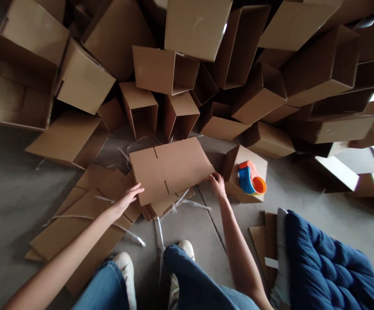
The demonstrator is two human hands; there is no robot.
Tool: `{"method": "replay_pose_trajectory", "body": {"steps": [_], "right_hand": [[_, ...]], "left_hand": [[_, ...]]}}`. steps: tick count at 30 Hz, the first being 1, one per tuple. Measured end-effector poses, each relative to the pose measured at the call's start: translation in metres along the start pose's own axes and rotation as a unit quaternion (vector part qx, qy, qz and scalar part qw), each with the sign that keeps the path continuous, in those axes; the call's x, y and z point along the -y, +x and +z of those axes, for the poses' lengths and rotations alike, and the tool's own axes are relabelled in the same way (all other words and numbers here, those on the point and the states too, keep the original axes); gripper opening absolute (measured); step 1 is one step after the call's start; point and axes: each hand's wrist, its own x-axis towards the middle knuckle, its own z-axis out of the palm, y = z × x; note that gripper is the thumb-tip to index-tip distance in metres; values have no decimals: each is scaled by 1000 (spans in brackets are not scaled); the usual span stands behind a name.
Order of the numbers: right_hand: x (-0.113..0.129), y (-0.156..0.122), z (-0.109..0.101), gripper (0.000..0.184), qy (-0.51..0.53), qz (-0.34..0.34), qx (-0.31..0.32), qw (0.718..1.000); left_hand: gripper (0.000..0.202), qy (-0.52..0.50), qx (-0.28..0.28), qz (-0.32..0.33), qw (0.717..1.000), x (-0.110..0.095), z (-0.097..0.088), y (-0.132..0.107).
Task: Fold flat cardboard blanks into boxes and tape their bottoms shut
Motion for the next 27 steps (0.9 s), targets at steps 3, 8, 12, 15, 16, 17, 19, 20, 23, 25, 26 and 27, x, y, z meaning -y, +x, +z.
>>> {"method": "replay_pose_trajectory", "body": {"steps": [3,8,12,15,16,17,19,20,23,25,26,27], "right_hand": [[8,-3,-1,36,12,30,11,999],[26,-10,6,36,30,51,33,998],[41,-16,8,43,51,67,39,996],[54,-19,-1,53,82,77,31,993],[60,-20,-5,57,97,76,26,992],[66,-21,-10,61,115,72,21,990],[81,-22,-18,66,152,59,9,987],[90,-23,-21,66,171,51,4,984],[117,-29,-24,58,245,25,-13,969],[134,-34,-24,52,299,4,-18,954],[142,-36,-25,50,319,-7,-17,948],[148,-39,-27,48,331,-18,-13,943]], "left_hand": [[72,-17,-39,0,999,-6,-4,0],[73,-35,-96,-10,995,-9,-24,5],[74,-42,-123,3,992,-8,-38,7],[75,-39,-151,35,987,-11,-46,6],[77,-39,-161,54,985,-14,-49,6],[80,-44,-173,80,981,-18,-51,5],[84,-60,-198,138,969,-27,-54,3],[83,-68,-208,166,961,-33,-55,1],[71,-102,-213,207,949,-51,-55,-7],[66,-137,-198,209,948,-63,-54,-16],[66,-152,-193,214,945,-68,-53,-22],[66,-163,-192,223,942,-74,-53,-29]]}}
